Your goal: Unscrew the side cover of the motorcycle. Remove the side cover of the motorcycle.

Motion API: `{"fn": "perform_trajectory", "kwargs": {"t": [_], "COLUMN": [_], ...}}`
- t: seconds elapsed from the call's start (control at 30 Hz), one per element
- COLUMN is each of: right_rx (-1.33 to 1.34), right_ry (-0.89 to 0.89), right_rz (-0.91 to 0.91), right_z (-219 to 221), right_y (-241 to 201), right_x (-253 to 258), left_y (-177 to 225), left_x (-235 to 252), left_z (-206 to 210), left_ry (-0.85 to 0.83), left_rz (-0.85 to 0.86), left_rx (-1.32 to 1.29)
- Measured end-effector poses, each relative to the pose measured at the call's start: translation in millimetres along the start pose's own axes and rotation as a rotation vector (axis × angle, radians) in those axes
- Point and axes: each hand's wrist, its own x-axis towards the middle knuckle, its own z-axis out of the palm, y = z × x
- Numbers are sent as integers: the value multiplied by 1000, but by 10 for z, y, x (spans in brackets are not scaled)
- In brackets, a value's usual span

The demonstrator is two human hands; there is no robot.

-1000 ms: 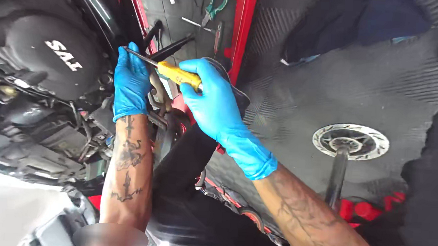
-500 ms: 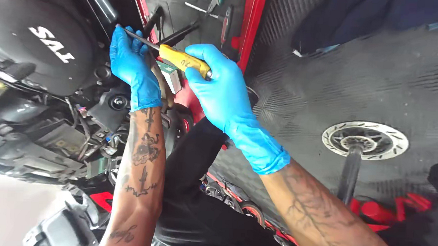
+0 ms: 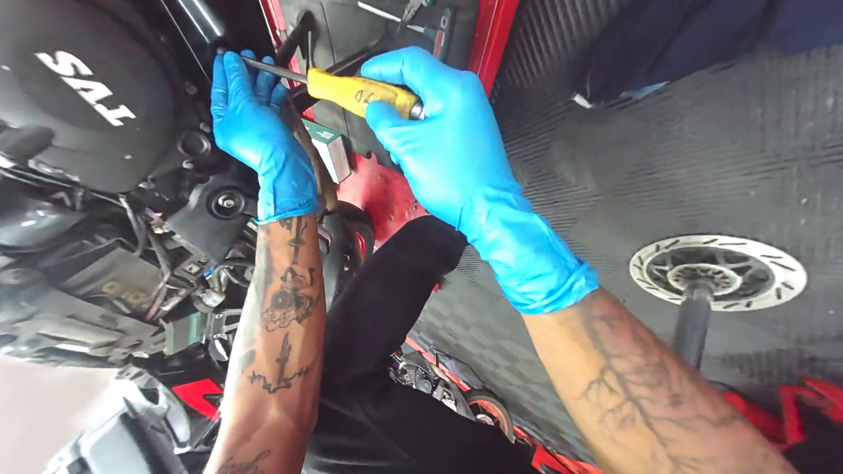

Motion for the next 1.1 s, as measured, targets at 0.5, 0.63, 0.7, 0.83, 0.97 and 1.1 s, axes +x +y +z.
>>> {"fn": "perform_trajectory", "kwargs": {"t": [0.5, 0.63, 0.7, 0.83, 0.97, 1.1], "right_rx": [174, 69, -299, -621, -291, -635], "right_ry": [54, 101, 88, 94, 67, 113], "right_rz": [366, 363, 102, -118, 238, -48], "right_z": [320, 341, 289, 306, 305, 364], "right_y": [-373, -453, -460, -378, -399, -376], "right_x": [-166, -215, -333, -412, -252, -369], "left_y": [605, 366, 341, 406, 404, 370], "left_x": [-626, -497, -467, -495, -432, -407], "left_z": [-464, -453, -377, -247, -347, -373], "left_ry": [-769, -702, -614, -534, -751, -706], "left_rz": [-479, -451, -459, -520, -533, -503], "left_rx": [-297, -467, -420, -365, -563, -515]}}
